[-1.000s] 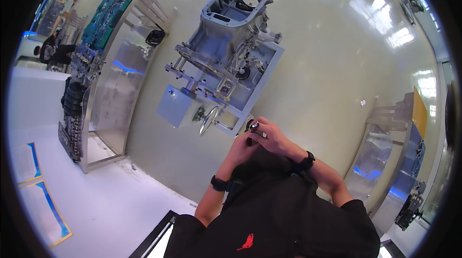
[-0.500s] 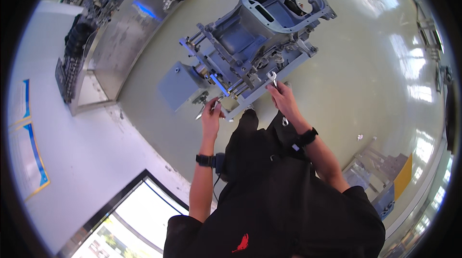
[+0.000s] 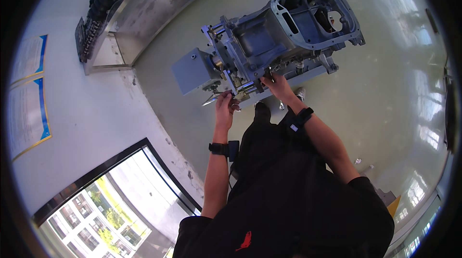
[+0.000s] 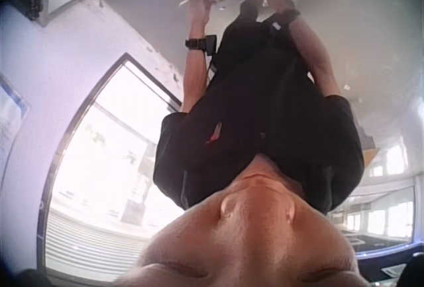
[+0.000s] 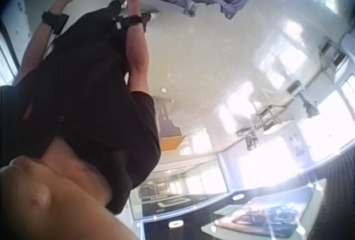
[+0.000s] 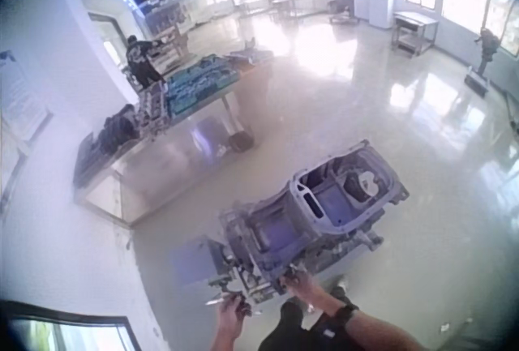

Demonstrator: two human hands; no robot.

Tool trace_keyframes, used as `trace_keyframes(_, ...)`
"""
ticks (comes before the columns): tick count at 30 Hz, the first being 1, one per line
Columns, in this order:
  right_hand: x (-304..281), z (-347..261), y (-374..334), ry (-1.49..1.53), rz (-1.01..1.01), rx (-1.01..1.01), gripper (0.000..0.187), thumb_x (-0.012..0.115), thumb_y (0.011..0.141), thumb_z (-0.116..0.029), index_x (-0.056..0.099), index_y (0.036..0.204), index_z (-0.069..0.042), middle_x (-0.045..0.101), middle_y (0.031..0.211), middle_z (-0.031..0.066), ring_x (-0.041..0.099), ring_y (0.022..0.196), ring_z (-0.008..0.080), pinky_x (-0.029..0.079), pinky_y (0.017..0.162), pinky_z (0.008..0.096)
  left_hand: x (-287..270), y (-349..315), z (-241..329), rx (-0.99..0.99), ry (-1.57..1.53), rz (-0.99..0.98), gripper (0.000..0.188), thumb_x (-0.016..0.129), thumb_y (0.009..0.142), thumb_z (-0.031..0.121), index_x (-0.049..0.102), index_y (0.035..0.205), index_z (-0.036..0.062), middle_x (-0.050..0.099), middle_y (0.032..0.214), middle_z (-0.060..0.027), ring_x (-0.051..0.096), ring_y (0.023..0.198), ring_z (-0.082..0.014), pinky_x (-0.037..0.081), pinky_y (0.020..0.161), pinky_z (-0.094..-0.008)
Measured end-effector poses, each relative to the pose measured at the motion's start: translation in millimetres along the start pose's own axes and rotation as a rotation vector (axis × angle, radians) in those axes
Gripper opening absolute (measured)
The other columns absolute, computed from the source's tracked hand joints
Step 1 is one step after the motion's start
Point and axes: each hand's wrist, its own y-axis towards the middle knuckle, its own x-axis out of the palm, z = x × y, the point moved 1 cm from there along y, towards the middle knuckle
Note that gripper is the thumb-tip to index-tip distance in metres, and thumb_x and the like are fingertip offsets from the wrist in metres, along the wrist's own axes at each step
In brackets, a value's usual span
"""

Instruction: Loosen bolts and manipulate engine block components on a stand.

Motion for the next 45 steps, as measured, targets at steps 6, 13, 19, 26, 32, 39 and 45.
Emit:
trace_keyframes(6, -2, 1, -2, -0.027, -0.042, 0.051, 0.028, 0.06, 0.083, -0.027, 0.062, 0.089, 0.0, 0.061, 0.07, 0.0059, 0.055, 0.066, 0.014, 0.043, 0.064, 0.0297, -16, 9, -5, -0.006, 0.278, -0.06, 0.019, 0.05, 0.09, 0.018, 0.051, 0.101, 0.0021, 0.053, 0.073, -0.0016, 0.047, 0.057, -0.0104, 0.034, 0.047, -0.024)
trace_keyframes(13, 0, 2, -4, 0.049, 0.024, 0.039, 0.026, 0.061, 0.084, -0.028, 0.056, 0.076, -0.004, 0.043, 0.053, -0.0028, 0.037, 0.046, 0.0051, 0.029, 0.043, 0.0246, -12, 20, -1, 0.452, 0.929, -0.091, 0.013, 0.049, 0.089, 0.013, 0.05, 0.095, 0.0023, 0.051, 0.071, -0.0067, 0.048, 0.063, -0.0157, 0.041, 0.06, -0.0319)
trace_keyframes(19, 2, 1, -3, 0.055, -0.031, 0.054, 0.027, 0.06, 0.084, -0.028, 0.055, 0.074, -0.004, 0.042, 0.055, -0.0024, 0.038, 0.049, 0.0057, 0.03, 0.045, 0.0252, -19, 25, -6, 0.236, 0.79, -0.114, 0.012, 0.046, 0.09, 0.014, 0.048, 0.098, 0.0044, 0.049, 0.07, -0.0027, 0.044, 0.06, -0.0087, 0.037, 0.053, -0.0258)
trace_keyframes(26, 1, 24, -26, -0.054, 0.079, 0.052, 0.034, 0.047, 0.091, -0.033, 0.057, 0.088, -0.001, 0.051, 0.066, 0.0018, 0.045, 0.061, 0.0096, 0.037, 0.056, 0.0271, -24, 9, 4, 0.007, 0.189, -0.2, 0.028, 0.042, 0.091, 0.01, 0.043, 0.117, -0.0012, 0.054, 0.096, -0.0104, 0.057, 0.075, -0.0164, 0.046, 0.06, -0.0269)
trace_keyframes(32, 4, 15, -47, 0.006, 0.052, 0.048, 0.038, 0.042, 0.093, -0.034, 0.058, 0.102, -0.001, 0.052, 0.068, 0.0013, 0.044, 0.06, 0.0098, 0.038, 0.056, 0.0263, -36, 12, 9, 0.054, 0.318, -0.249, 0.032, 0.049, 0.09, 0.008, 0.044, 0.118, -0.0062, 0.057, 0.096, -0.0119, 0.061, 0.085, -0.0213, 0.051, 0.076, -0.0319)
trace_keyframes(39, 4, 28, -57, 0.194, 0.08, 0.251, 0.037, 0.044, 0.093, -0.032, 0.058, 0.106, 0.0, 0.047, 0.066, -0.0011, 0.041, 0.059, 0.0079, 0.035, 0.054, 0.0241, -31, 24, -1, 0.099, 0.211, -0.246, 0.028, 0.053, 0.087, 0.003, 0.05, 0.112, -0.0074, 0.059, 0.1, -0.0141, 0.06, 0.092, -0.0201, 0.05, 0.085, -0.031)
trace_keyframes(45, 16, 31, -61, 0.236, 0.134, 0.263, 0.033, 0.044, 0.092, -0.025, 0.058, 0.108, 0.001, 0.044, 0.068, -0.0027, 0.039, 0.058, 0.0058, 0.033, 0.049, 0.0217, -24, 25, 1, 0.155, 0.265, -0.162, 0.022, 0.053, 0.087, 0.003, 0.054, 0.106, -0.0078, 0.062, 0.092, -0.0122, 0.063, 0.082, -0.0182, 0.052, 0.078, -0.0291)
